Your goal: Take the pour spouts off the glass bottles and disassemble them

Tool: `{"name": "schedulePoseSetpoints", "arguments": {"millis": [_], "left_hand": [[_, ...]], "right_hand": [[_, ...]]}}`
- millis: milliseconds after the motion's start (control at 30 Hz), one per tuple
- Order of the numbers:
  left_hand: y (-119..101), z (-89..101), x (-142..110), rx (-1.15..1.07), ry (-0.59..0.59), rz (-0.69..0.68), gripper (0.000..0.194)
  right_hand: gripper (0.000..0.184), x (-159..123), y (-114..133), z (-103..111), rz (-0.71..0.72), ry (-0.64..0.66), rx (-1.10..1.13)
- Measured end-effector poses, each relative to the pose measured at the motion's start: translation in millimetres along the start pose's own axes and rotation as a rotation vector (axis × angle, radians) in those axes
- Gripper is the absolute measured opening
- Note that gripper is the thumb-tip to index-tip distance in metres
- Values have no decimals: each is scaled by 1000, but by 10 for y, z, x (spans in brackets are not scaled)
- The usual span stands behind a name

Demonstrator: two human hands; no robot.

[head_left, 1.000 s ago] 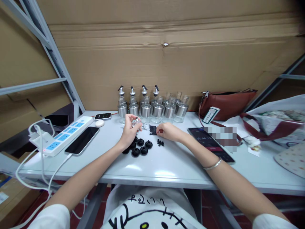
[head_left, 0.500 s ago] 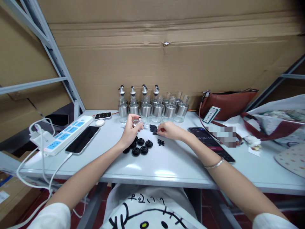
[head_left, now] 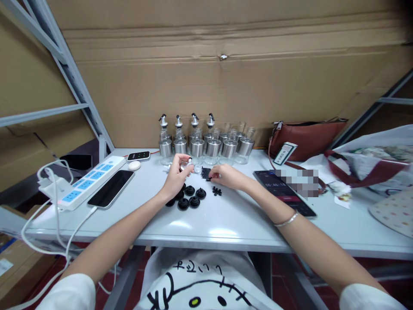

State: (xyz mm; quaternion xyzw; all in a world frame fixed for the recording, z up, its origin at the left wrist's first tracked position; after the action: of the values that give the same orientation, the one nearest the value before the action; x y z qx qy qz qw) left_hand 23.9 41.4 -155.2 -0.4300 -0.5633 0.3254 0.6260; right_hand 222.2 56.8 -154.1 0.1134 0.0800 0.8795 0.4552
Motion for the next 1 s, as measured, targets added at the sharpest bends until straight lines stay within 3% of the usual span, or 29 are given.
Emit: {"name": "schedulePoseSetpoints", "arguments": {"millis": [300, 467, 533, 767, 1000], "left_hand": [[-5, 3, -1, 37, -27, -10, 25], [-22, -7, -1, 69, 71, 14, 21], [-35, -32, -12, 3, 136, 39, 25], [-91, -77, -49, -109, 389, 147, 35], [-139, -67, -75, -62, 476, 181, 38]], "right_hand": [[4, 21, -63, -83, 88, -143, -7], [20, -4, 48, 28, 151, -464, 8], [25, -28, 119, 64, 209, -538, 6], [31, -78, 279, 39, 353, -575, -108], [31, -97, 331, 45, 437, -573, -236]]}}
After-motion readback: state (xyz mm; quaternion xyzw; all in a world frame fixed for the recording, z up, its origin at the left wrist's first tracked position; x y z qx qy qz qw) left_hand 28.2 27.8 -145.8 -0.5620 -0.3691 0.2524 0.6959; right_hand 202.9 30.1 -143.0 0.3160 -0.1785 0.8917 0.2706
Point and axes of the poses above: each hand's wrist, its own x-axis towards the middle knuckle, its own z-axis out of the back of the hand, y = z × x, the point moved 1 cm from there along x, towards the middle knuckle, and after that the axes turned 2 degrees about -x, right-handed, at the moved point
